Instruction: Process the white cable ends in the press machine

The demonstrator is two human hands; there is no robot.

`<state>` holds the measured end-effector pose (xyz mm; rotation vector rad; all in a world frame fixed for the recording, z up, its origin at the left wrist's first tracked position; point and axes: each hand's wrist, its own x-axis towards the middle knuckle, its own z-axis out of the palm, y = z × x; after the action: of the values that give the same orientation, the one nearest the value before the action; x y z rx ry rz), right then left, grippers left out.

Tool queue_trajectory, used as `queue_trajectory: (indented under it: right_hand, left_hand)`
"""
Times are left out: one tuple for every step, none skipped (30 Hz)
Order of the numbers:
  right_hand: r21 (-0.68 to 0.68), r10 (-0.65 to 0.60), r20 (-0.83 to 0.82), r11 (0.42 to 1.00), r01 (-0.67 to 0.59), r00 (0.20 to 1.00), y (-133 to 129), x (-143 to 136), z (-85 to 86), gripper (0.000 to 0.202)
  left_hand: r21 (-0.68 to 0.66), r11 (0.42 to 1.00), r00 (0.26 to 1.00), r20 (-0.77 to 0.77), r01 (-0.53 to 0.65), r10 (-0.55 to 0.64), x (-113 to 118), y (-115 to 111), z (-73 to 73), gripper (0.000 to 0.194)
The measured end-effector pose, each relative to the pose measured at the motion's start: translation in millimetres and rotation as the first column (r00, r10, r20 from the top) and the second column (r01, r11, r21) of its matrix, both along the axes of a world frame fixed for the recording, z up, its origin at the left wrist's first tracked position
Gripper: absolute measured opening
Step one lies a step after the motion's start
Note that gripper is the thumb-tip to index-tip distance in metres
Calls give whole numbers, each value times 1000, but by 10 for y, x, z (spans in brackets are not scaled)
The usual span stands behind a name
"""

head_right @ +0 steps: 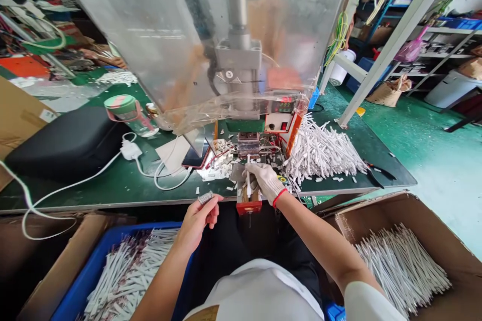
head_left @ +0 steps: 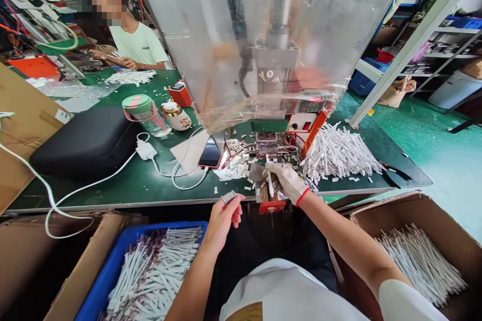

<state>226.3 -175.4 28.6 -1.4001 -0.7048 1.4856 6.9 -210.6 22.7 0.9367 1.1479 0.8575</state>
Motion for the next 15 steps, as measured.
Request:
queue_trajectory:
  right_hand:
    - [-5, -2, 2, 1000, 3, 1000, 14, -2, -17, 35]
    - [-6, -4, 8, 1000, 4, 1000, 26, -6, -27, 35]
    - [-3, -3, 13, 1000, 3, 1000, 36, -12, -28, 35]
    - [-1, -3, 12, 1000, 3, 1000, 41, -17, -20, 35]
    - [-5, -1, 9, 1000, 1, 1000, 38, -21, -1, 35]
    - [-8, 6, 6, 1000, -6, 1000, 25, -20, 27, 35]
    - [-1, 21, 11, 1000, -21, 1000, 0, -11, 63, 35]
    - [14, 46, 28, 999, -46, 999, -39, 8, 107, 34]
    - [29, 82, 61, 996, -84, 995, -93, 40, 157, 34]
    - [46, 127, 113, 990, -132, 986, -160, 90, 212, 34]
    - [62, 173, 181, 980, -186, 968, -237, 159, 271, 34]
    - [71, 214, 261, 968, -239, 941, -322, 250, 331, 34]
    - [66, 243, 345, 957, -282, 906, -408, 368, 393, 33]
    - [53, 256, 426, 950, -306, 868, -489, 513, 454, 33]
    - [37, 245, 499, 952, -303, 831, -558, 685, 514, 32]
  left_hand:
    - [1, 1000, 1000, 10, 9, -9, 42, 34, 23, 40]
    - [1, 1000, 1000, 22, 16, -16, 89, 74, 45, 41]
    - [2, 1000, 999, 36, 22, -22, 143, 119, 67, 41]
    - [2, 1000, 998, 53, 27, -27, 201, 168, 86, 42]
    - [2, 1000, 997, 72, 30, -30, 263, 219, 104, 43]
    - [-1, 999, 995, 94, 36, -36, 327, 269, 120, 44]
    - [-8, 999, 992, 116, 45, -44, 390, 317, 133, 45]
    - [-19, 998, 989, 136, 57, -54, 451, 362, 146, 46]
    - [-33, 997, 986, 149, 74, -69, 507, 403, 156, 47]
    - [-48, 994, 984, 156, 95, -86, 556, 441, 164, 48]
    - [-63, 991, 982, 156, 119, -108, 597, 474, 171, 49]
    - [-74, 987, 979, 152, 145, -133, 630, 504, 175, 50]
    - [-80, 982, 977, 144, 172, -159, 656, 529, 176, 52]
    - [-82, 977, 974, 133, 196, -184, 675, 551, 176, 53]
    - [-82, 974, 972, 121, 213, -202, 690, 568, 173, 54]
